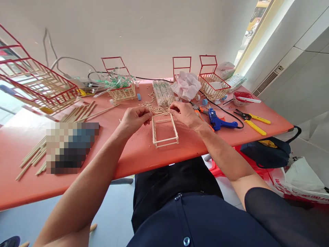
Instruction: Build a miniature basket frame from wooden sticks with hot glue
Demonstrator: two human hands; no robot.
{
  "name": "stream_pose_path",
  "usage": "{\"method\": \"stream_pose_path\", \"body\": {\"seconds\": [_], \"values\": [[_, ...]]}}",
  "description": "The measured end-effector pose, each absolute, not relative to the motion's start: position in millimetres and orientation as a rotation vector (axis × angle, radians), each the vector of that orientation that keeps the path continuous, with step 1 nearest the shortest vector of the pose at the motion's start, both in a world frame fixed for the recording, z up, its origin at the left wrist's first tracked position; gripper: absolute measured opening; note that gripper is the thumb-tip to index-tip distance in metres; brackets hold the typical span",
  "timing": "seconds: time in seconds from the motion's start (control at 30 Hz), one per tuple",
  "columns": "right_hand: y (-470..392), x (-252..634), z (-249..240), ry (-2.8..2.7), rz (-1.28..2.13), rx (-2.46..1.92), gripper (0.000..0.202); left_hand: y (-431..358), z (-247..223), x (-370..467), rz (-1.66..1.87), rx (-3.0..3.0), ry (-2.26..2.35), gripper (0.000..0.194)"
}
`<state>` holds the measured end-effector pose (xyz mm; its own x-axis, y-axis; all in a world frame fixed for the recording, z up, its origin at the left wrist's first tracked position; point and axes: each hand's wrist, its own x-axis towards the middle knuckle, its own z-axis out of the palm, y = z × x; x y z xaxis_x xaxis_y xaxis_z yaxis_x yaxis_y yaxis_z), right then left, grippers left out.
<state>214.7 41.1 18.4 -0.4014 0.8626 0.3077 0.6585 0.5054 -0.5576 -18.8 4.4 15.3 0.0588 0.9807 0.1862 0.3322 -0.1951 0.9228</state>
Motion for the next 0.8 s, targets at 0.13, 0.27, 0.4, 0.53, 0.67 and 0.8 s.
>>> {"method": "stream_pose_path", "body": {"seconds": [0.13,0.27,0.4,0.53,0.67,0.8], "values": [[38.1,214.0,19.8,-2.179,0.471,-1.238,0.011,-0.1,21.0,-16.6,1.137,1.574,1.385,0.011],[36.7,213.6,20.7,-2.169,0.465,-1.245,0.011,-6.9,29.6,-12.5,1.086,1.551,1.459,0.011],[38.2,213.1,21.3,-2.18,0.458,-1.231,0.01,-9.5,33.9,-9.9,1.096,1.571,1.487,0.017],[41.5,214.5,19.6,-2.174,0.421,-1.218,0.009,-6.6,30.2,-12.5,1.14,1.571,1.467,0.012],[45.4,219.1,18.3,-2.149,0.361,-1.223,0.01,-3.2,23.6,-22.6,1.349,1.554,1.461,0.011],[48.1,222.2,18.8,-2.138,0.323,-1.264,0.012,-3.8,22.4,-31.6,1.562,1.758,1.415,0.009]]}}
